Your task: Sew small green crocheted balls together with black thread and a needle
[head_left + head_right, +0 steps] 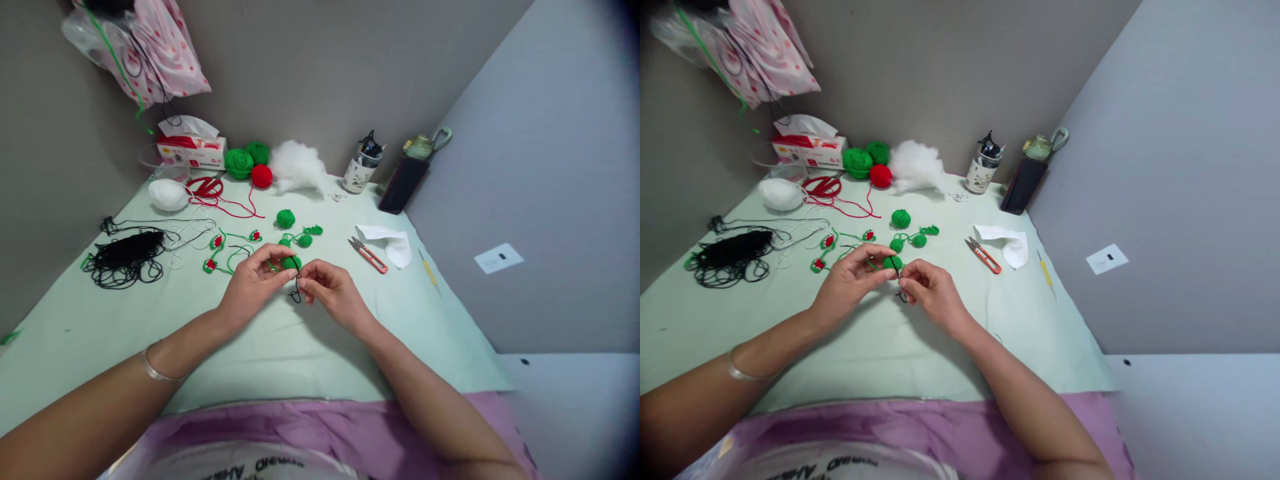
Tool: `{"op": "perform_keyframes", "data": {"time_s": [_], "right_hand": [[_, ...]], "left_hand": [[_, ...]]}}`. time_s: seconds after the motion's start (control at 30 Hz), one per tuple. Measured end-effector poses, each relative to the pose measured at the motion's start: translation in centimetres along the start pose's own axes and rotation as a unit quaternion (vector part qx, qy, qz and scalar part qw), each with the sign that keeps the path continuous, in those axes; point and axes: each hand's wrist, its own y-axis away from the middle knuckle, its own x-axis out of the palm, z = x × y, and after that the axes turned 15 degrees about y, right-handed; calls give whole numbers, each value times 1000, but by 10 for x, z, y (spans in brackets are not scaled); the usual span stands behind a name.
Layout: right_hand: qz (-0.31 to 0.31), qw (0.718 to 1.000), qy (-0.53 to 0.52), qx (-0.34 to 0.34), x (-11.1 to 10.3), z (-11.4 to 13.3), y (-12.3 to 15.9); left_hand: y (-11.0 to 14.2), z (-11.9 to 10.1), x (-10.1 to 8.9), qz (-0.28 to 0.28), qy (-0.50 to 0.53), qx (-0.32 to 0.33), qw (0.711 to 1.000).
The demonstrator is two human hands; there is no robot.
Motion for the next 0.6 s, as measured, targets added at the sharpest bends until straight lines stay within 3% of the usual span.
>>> {"op": "perform_keyframes", "data": {"time_s": [0.3, 0.37, 0.5, 0.6], "right_hand": [[34, 996, -71, 33, -4, 5, 2], [20, 1000, -15, 13, -7, 4, 2], [-79, 982, 161, -55, -10, -1, 2], [-105, 972, 184, -96, -10, -1, 3]], "left_hand": [[-1, 6, -2, 35, -21, -8, 999], [-1, 5, -2, 35, -38, -9, 999], [-1, 3, 0, 24, -77, -21, 997], [0, 5, 1, 42, -91, -24, 995]]}}
